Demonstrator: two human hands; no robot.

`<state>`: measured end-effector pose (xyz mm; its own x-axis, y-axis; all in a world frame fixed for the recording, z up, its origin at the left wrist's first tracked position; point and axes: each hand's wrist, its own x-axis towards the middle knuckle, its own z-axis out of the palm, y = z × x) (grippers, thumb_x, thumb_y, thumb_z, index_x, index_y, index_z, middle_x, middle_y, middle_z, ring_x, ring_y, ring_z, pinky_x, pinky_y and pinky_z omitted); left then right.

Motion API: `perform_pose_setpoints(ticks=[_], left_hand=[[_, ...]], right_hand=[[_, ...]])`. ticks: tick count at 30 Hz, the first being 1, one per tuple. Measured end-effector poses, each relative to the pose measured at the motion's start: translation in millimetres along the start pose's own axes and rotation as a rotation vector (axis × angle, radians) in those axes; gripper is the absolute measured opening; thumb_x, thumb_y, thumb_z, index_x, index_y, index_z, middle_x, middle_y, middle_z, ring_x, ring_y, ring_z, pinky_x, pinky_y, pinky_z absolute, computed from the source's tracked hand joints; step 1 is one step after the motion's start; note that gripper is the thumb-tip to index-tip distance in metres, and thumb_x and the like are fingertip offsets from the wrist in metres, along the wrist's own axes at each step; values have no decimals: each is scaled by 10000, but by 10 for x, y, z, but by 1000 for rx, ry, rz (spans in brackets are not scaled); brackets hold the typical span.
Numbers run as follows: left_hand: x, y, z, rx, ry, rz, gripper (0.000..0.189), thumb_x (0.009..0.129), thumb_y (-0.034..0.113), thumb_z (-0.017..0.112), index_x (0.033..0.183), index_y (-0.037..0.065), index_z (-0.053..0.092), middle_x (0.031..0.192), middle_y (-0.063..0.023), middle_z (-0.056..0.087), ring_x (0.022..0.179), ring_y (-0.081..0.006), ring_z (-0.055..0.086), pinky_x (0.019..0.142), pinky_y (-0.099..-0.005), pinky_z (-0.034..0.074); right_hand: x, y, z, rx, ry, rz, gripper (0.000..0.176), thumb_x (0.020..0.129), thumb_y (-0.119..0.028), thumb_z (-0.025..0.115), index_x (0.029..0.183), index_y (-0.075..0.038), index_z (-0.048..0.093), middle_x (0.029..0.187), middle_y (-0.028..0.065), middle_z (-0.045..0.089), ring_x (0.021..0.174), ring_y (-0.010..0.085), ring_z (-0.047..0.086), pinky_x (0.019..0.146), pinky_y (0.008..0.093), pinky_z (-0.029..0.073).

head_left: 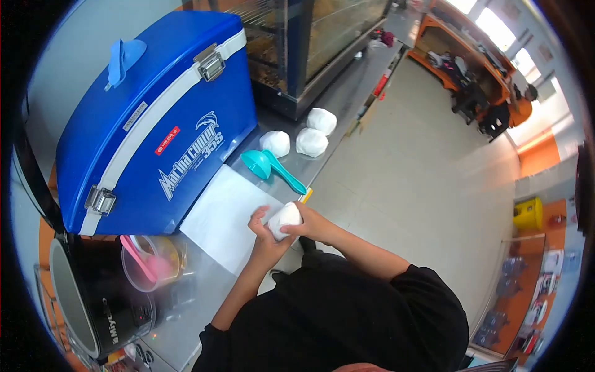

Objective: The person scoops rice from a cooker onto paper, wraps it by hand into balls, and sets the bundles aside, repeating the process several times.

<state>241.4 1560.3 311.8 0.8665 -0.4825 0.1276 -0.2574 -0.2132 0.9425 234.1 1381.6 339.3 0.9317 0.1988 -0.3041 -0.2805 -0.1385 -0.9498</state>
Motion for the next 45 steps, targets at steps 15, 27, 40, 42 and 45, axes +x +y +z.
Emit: perform_pose_setpoints(ticks=[15, 27, 40, 42, 45], left_hand=[[236, -737, -595, 1083, 299, -613, 642, 946, 308, 497, 1501, 78, 270, 1580, -114, 227, 1461, -327, 176, 1114, -640, 133], [325, -945, -785, 1083, 447, -639, 648, 915, 277, 513, 1487, 71, 289, 1576, -106, 233, 1464, -311, 176, 1087, -696, 132], [-290, -615, -833, 918, 324, -368, 588, 797, 76, 590, 1361, 62, 425, 1491, -127, 350, 1449, -349, 198, 1092, -689, 124], [-482, -626, -949, 868, 344, -236, 530, 792, 52, 582, 1311, 34, 472, 1438, -163, 400, 1407, -379, 274, 1098, -635, 197], [-743, -860, -1080, 775, 351, -18, 469, 793, 40, 566, 1258, 9, 515, 1368, -202, 450, 1343, -405, 355, 1088, -564, 273]], right_hand=[[2242, 305, -3312, -428, 682, 191, 1015, 672, -618, 753, 1378, -16, 343, 1260, 254, 560, 1168, 429, 547, 977, 480, 423], [1609, 730, -3061, -407, 1123, -163, 379, 907, -436, 562, 1210, -222, 640, 1377, 109, 458, 1238, 328, 439, 1014, 506, 358], [-1221, 4568, -1346, -70, 339, 1011, 441, 922, -389, 440, 1191, -96, 631, 1226, 162, 622, 1081, 361, 582, 909, 481, 449], [-1692, 4578, -844, 144, 305, 1108, 438, 922, -390, 443, 1202, -106, 622, 1214, 150, 631, 1049, 348, 598, 862, 486, 462], [-2035, 4536, -489, 327, 410, 1130, 434, 922, -393, 446, 1220, -121, 608, 1196, 130, 645, 1000, 329, 621, 792, 493, 481]])
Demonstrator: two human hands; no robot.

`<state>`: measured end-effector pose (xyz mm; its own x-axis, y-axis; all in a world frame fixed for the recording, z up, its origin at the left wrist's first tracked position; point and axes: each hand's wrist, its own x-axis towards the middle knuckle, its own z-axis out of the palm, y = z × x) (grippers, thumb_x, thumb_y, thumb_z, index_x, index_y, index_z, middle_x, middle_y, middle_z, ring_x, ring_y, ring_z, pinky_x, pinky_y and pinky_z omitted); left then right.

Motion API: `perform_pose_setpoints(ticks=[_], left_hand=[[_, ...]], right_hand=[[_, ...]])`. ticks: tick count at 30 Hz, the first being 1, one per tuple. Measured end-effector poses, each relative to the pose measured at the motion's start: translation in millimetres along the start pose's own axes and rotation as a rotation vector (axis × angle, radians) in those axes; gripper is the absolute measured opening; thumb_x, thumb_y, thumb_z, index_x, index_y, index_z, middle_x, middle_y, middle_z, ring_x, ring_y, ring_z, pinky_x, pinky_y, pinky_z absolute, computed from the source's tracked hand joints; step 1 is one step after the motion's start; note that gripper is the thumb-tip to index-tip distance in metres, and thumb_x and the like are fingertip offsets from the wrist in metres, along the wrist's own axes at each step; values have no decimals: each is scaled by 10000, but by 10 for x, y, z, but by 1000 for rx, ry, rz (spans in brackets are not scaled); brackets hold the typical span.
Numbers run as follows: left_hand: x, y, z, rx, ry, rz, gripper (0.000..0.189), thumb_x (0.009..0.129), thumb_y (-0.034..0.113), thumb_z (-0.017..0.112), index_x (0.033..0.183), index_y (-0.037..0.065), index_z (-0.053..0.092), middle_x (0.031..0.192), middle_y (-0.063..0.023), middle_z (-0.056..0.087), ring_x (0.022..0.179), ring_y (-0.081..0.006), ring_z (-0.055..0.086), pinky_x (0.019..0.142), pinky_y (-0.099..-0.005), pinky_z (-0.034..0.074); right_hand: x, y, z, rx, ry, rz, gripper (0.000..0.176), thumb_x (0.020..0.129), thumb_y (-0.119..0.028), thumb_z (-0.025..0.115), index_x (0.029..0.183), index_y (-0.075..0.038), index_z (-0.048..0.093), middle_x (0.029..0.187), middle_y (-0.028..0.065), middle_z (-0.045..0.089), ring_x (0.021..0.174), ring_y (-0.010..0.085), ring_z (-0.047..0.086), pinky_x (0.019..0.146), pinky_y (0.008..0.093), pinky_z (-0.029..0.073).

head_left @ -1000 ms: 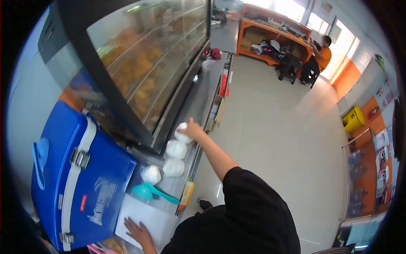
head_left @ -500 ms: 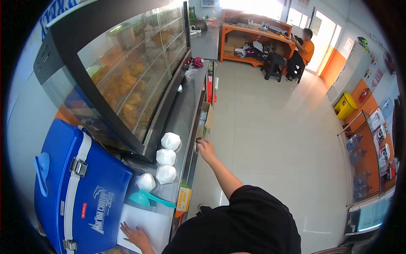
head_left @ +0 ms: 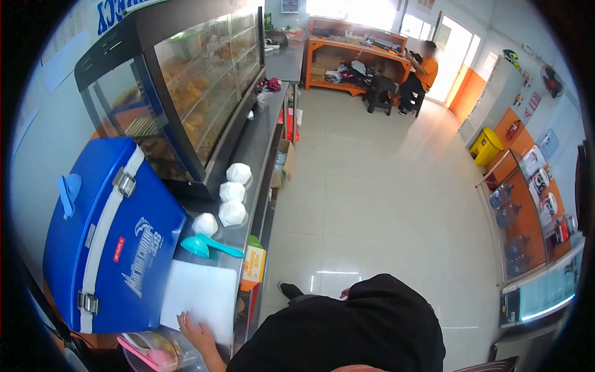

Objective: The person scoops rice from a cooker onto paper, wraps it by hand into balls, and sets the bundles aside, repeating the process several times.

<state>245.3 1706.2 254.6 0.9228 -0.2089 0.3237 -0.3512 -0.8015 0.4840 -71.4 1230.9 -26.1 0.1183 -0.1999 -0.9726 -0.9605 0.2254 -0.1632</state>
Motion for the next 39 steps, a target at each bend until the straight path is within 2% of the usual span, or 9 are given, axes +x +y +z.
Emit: perform_pose_setpoints(ticks=[7, 14, 15, 17, 22, 25, 27, 29, 39], left_hand=[[-143, -295, 99, -83, 81, 158, 433, 804, 30, 534, 1234, -21, 537, 1315, -230, 490, 1282, -420, 414, 1078, -522, 315], [-179, -359, 130, -98, 119, 133, 431, 806, 45, 546, 1232, -19, 542, 1300, -243, 509, 1254, -419, 442, 1072, -497, 331], [-175, -396, 151, -81, 121, 154, 428, 804, 43, 547, 1228, -16, 545, 1289, -243, 518, 1248, -418, 446, 1069, -498, 333], [-172, -423, 162, -90, 106, 150, 425, 803, 44, 548, 1224, -15, 548, 1281, -236, 526, 1243, -416, 450, 1068, -500, 334], [-150, -336, 122, -78, 89, 166, 439, 794, 23, 547, 1232, -1, 543, 1247, -220, 533, 1212, -397, 473, 1056, -481, 351], [-126, -388, 201, 9, 90, 174, 437, 783, 46, 562, 1218, -3, 555, 1247, -223, 543, 1205, -400, 484, 1052, -480, 362], [-173, -414, 250, 44, 103, 140, 442, 803, 90, 574, 1237, 7, 562, 1254, -203, 560, 1237, -386, 466, 1066, -488, 342], [-205, -396, 231, 0, 119, 158, 453, 787, 92, 604, 1234, 29, 568, 1275, -194, 536, 1217, -384, 470, 1048, -481, 351], [-155, -51, -39, 63, 226, 64, 353, 750, 65, 620, 1103, 57, 616, 1166, -147, 581, 1134, -346, 520, 1005, -473, 377]], right_hand=[[-507, -132, -106, 218, 331, -397, 379, 925, -347, 476, 1172, -85, 594, 1043, 103, 676, 748, 247, 641, 554, 420, 488], [-521, 712, 180, 72, 140, -210, 432, 919, -363, 446, 1307, -198, 537, 1259, 111, 617, 979, 311, 639, 811, 497, 490], [-568, 897, 272, 84, 148, -173, 427, 947, -355, 472, 1316, -148, 529, 1184, 90, 648, 887, 284, 658, 702, 495, 511], [-716, 1177, 372, 86, 29, -55, 483, 970, -362, 456, 1386, -116, 466, 1315, 132, 581, 1149, 334, 590, 883, 519, 491], [-780, 1704, 219, 53, -173, -391, 538, 921, -265, 538, 1393, -31, 430, 1302, 187, 568, 1170, 281, 572, 840, 436, 523], [-509, 1263, 146, 378, 81, -59, 429, 907, -256, 547, 1265, -20, 530, 1141, 178, 640, 913, 253, 638, 647, 391, 523], [-33, 943, -2, 292, 301, -298, 351, 900, -306, 503, 1151, -79, 598, 936, 112, 643, 717, 247, 570, 572, 425, 481], [-461, 279, -65, 372, 382, -634, 304, 929, -259, 457, 1121, -78, 606, 898, 85, 643, 647, 183, 568, 526, 289, 454], [-2144, -3129, 206, -1, 251, -1355, 234, 928, -188, 549, 1094, -39, 622, 924, 69, 663, 799, 155, 608, 691, 272, 477]])
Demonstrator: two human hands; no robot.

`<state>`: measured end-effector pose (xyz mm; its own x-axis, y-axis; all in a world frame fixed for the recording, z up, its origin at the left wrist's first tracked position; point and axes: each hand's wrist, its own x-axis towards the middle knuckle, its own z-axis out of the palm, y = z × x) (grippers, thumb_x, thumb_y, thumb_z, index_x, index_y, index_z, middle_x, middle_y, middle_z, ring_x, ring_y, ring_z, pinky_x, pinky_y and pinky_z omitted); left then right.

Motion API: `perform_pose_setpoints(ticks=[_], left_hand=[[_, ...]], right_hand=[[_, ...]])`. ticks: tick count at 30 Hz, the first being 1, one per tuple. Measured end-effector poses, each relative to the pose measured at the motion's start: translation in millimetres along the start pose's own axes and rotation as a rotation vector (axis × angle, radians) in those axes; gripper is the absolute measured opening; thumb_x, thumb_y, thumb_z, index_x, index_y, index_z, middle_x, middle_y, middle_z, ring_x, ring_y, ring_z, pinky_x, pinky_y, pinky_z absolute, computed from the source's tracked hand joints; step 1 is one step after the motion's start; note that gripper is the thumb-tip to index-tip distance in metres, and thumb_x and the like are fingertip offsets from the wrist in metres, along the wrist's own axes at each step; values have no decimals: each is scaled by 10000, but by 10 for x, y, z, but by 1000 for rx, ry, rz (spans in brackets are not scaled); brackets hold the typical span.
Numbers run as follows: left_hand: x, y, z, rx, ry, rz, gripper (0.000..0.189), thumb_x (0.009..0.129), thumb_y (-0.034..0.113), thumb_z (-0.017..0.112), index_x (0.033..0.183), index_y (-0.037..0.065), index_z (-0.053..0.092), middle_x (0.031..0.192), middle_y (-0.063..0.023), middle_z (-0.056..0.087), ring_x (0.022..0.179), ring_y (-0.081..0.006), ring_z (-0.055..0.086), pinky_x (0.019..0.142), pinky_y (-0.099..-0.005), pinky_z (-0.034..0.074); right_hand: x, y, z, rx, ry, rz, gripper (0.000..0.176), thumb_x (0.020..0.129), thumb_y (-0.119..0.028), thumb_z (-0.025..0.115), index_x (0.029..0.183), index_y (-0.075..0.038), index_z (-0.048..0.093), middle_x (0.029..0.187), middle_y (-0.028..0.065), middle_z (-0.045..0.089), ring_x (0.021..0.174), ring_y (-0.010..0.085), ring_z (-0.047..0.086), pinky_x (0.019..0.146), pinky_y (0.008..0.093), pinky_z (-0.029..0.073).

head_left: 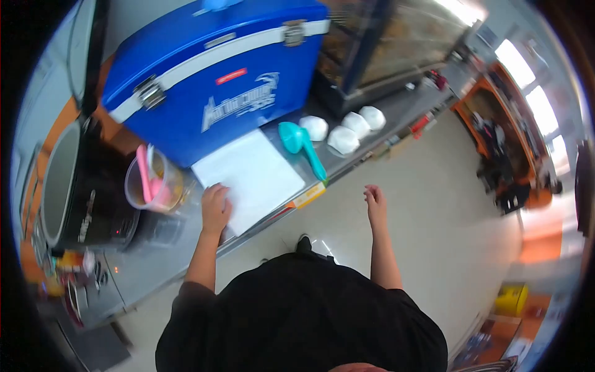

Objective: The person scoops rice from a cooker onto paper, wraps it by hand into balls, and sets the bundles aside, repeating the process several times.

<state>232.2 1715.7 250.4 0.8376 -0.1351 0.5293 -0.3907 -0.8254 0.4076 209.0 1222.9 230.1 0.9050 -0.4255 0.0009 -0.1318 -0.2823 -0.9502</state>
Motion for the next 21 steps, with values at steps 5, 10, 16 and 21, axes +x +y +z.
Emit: perform_pose_setpoints(ticks=[5, 10, 16, 21], left_hand=[[-270, 273, -235, 44, 127, -141, 321, 721, 9, 614, 1028, 99, 641, 1086, -105, 603, 1012, -312, 558, 908, -437, 423], [-978, 174, -912, 155, 101, -235, 395, 665, -52, 628, 1031, 97, 644, 1087, -108, 603, 942, -309, 575, 809, -406, 465], [-1469, -307, -2165, 514, 430, -336, 354, 705, -135, 596, 1006, 44, 647, 1093, -135, 579, 891, -257, 578, 747, -325, 485], [-1525, -1001, -3275, 734, 681, -288, 353, 716, -130, 593, 1022, 38, 647, 1103, -134, 564, 895, -252, 568, 768, -322, 480]], right_hand=[[540, -814, 1120, -240, -375, -468, 501, 822, -87, 653, 1290, -27, 484, 1094, 145, 584, 967, 256, 583, 851, 361, 469], [675, -1090, 1665, -421, -512, -415, 682, 803, -83, 648, 1402, -33, 325, 1302, 293, 484, 1187, 459, 483, 978, 508, 417], [568, -1192, 1623, -385, -284, -238, 592, 823, -137, 550, 1375, 23, 408, 1266, 281, 537, 1196, 399, 518, 1015, 439, 393], [340, -1569, 1577, 66, 144, -201, 378, 974, -372, 486, 1063, -9, 542, 873, 117, 564, 736, 203, 545, 640, 347, 447]])
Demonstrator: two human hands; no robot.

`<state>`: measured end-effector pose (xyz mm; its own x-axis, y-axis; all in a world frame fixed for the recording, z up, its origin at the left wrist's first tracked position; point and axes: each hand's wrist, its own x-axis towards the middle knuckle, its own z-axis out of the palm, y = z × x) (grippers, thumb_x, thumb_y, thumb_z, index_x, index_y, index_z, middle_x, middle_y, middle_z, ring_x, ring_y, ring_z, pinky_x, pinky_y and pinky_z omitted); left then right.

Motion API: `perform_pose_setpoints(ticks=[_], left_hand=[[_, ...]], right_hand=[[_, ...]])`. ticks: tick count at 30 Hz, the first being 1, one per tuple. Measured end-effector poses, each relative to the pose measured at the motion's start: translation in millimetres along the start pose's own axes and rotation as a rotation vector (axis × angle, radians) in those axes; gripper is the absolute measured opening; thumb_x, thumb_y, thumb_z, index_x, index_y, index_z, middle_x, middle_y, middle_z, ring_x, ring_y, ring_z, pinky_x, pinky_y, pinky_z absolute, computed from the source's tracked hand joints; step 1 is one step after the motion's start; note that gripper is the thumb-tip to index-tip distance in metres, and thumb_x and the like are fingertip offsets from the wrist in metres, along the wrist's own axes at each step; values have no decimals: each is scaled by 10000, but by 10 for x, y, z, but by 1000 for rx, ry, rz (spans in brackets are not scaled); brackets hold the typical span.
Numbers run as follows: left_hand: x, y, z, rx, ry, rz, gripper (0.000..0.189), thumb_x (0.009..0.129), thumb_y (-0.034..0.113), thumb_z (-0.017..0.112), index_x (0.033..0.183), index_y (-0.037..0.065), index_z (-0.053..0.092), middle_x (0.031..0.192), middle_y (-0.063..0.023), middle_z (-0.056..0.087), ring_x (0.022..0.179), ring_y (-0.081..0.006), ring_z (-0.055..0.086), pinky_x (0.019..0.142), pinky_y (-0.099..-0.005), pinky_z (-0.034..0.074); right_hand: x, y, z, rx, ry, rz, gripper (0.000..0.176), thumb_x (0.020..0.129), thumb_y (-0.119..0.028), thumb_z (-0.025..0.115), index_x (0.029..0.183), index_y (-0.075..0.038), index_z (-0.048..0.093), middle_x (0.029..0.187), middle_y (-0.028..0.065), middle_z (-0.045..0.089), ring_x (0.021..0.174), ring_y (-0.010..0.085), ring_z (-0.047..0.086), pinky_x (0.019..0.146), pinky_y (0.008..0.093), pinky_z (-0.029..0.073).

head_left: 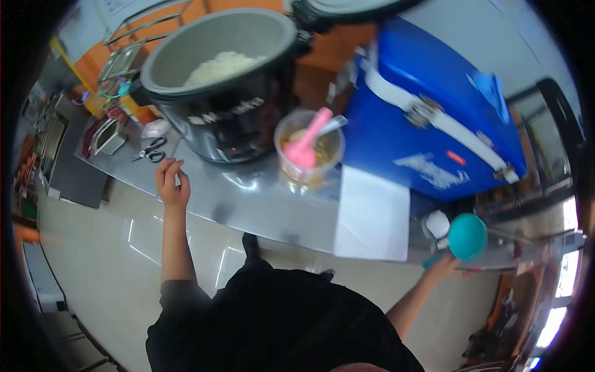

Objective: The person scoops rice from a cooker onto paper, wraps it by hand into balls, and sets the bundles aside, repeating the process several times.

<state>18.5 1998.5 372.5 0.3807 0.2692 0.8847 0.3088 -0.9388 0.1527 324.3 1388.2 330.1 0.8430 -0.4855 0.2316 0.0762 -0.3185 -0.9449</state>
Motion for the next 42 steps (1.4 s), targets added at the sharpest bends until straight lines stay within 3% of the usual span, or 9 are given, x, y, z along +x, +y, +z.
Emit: perform_pose_setpoints(ticks=[7, 9, 11, 14, 16, 21, 27, 32, 42], left_hand=[[587, -1220, 232, -437, 200, -319, 613, 749, 62, 665, 1320, 52, 443, 1290, -125, 480, 1139, -245, 499, 937, -349, 409], [759, -1392, 294, -457, 183, -356, 683, 778, 193, 699, 1369, 55, 385, 1378, -129, 424, 1205, -255, 476, 997, -368, 370], [1021, -1507, 341, -567, 252, -316, 748, 795, 369, 706, 1386, 59, 368, 1403, -131, 410, 1261, -273, 442, 1037, -390, 338], [1300, -1594, 346, -460, 271, -178, 802, 781, 527, 691, 1383, 89, 394, 1377, -156, 441, 1280, -304, 435, 1052, -434, 326], [1239, -1570, 398, -338, 298, 118, 707, 782, 524, 695, 1339, 161, 454, 1316, -134, 512, 1259, -295, 461, 1047, -453, 331], [972, -1175, 563, -567, 151, 446, 342, 852, 375, 654, 1177, 283, 600, 1260, 121, 573, 1250, -152, 483, 1100, -463, 281], [776, -1261, 931, -649, 213, 476, 279, 850, 314, 642, 1127, 311, 670, 1286, 153, 556, 1287, -76, 443, 1176, -418, 162], [771, -1473, 1116, -477, 247, 1035, 233, 846, 339, 635, 1072, 335, 695, 1276, 203, 534, 1248, -15, 455, 1168, -404, 151], [604, -1427, 1080, -587, 186, 857, 234, 844, 333, 636, 1070, 338, 694, 1271, 205, 536, 1244, -15, 457, 1167, -401, 152]], right_hand=[[-828, -1879, 669, -27, -47, -647, 380, 992, -344, 410, 908, -25, 598, 880, 103, 614, 737, 211, 562, 652, 350, 460], [-950, -2318, 1080, -266, 361, -456, 392, 972, -347, 460, 991, -2, 644, 921, 109, 638, 803, 209, 594, 719, 344, 481], [-1040, -2835, 1383, -7, -83, -277, 400, 950, -324, 506, 1098, 21, 645, 966, 118, 654, 870, 223, 611, 789, 351, 488], [-1462, -4057, 2383, -204, -609, -1025, 316, 848, -126, 563, 1117, 27, 630, 806, 63, 627, 640, 116, 547, 590, 275, 469], [-2108, -4779, 3064, -467, -819, -1281, 495, 860, -61, 566, 1351, -36, 505, 1152, 237, 631, 1062, 392, 609, 922, 399, 460], [-2572, -4873, 4406, -1074, -1079, -1463, 554, 865, -84, 586, 1398, -191, 480, 1024, 148, 675, 895, 352, 661, 780, 440, 528], [-2737, -4719, 5280, -1498, -1206, -1577, 559, 862, -84, 587, 1399, -198, 481, 922, 124, 683, 767, 309, 687, 667, 428, 549], [-2798, -4384, 5468, -1359, -1449, -1604, 565, 861, -50, 567, 1410, -136, 468, 791, 124, 664, 722, 284, 684, 637, 383, 553], [-3006, -4335, 5416, -1412, -1808, -1450, 524, 855, -45, 576, 1373, -82, 508, 695, 126, 645, 644, 288, 666, 595, 392, 547]])
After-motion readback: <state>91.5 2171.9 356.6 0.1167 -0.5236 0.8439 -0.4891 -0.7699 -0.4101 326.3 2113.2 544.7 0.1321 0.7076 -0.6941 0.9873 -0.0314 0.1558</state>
